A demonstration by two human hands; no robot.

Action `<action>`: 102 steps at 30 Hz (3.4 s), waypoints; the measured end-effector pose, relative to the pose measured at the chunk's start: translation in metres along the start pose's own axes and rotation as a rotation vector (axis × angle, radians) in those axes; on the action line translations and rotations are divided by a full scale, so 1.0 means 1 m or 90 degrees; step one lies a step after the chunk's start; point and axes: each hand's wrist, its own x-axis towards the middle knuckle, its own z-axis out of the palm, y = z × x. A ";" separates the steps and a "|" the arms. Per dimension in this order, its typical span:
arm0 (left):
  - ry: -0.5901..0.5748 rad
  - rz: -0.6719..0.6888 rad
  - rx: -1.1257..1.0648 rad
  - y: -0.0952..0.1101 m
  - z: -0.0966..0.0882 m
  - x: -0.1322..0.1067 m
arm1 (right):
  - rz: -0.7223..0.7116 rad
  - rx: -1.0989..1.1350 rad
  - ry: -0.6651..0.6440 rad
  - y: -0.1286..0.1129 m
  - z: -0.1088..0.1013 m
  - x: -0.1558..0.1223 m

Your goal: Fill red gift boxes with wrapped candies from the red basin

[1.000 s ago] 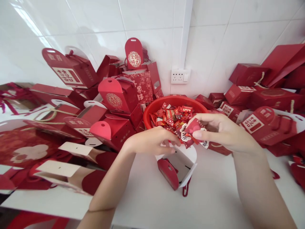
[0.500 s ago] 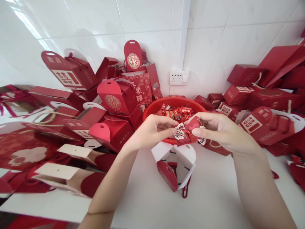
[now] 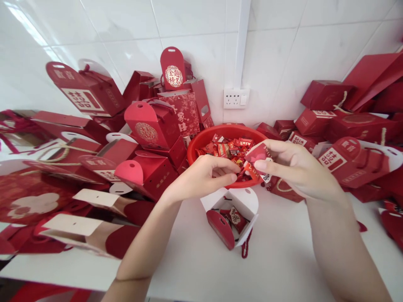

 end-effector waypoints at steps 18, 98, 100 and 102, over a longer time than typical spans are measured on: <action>-0.152 -0.049 0.013 0.005 -0.005 -0.003 | -0.042 0.066 0.126 0.011 0.003 0.006; -0.032 -0.009 0.044 -0.020 0.080 -0.102 | 0.000 -0.193 0.455 0.107 0.088 -0.108; -0.009 -0.018 0.027 -0.021 0.085 -0.105 | 0.008 -0.176 0.409 0.108 0.088 -0.112; 0.004 -0.026 0.006 -0.022 0.087 -0.106 | 0.018 -0.157 0.388 0.108 0.088 -0.114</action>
